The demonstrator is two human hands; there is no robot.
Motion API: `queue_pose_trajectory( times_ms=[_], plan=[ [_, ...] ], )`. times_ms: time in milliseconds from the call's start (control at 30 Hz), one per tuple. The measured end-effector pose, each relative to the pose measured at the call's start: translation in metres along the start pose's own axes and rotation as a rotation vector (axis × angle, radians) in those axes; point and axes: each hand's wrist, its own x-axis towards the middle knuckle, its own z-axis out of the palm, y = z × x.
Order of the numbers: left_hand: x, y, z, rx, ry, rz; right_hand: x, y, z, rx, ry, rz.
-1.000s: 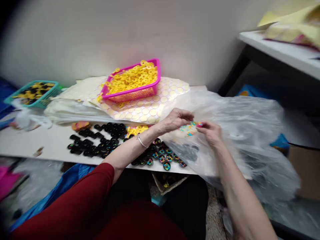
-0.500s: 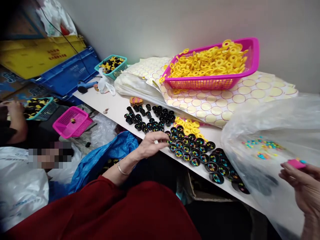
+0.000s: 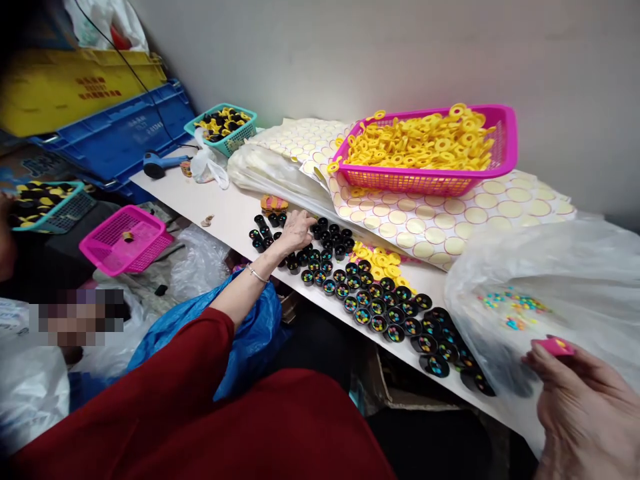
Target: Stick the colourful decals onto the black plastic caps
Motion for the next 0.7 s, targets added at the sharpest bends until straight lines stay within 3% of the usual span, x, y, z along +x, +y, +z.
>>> queue_pose_trajectory(
  times_ms=[167,333,467,600,700],
  plan=[
    [0.013,0.000,0.009,0.052,-0.044,0.070,-0.020,-0.017,0.000,0.032,0.026,0.025],
    [0.018,-0.004,0.015,-0.013,0.034,0.106,-0.038,-0.026,0.001,0.139,-0.053,0.034],
    [0.028,-0.017,0.020,-0.088,0.169,0.113,-0.048,-0.024,0.005,0.188,-0.135,-0.055],
    [0.027,-0.022,0.008,-0.202,0.194,0.066,-0.063,-0.023,0.009,0.196,-0.204,-0.054],
    [0.011,-0.007,-0.007,-0.364,0.171,0.100,-0.077,-0.025,0.014,0.206,-0.238,-0.022]
  ],
)
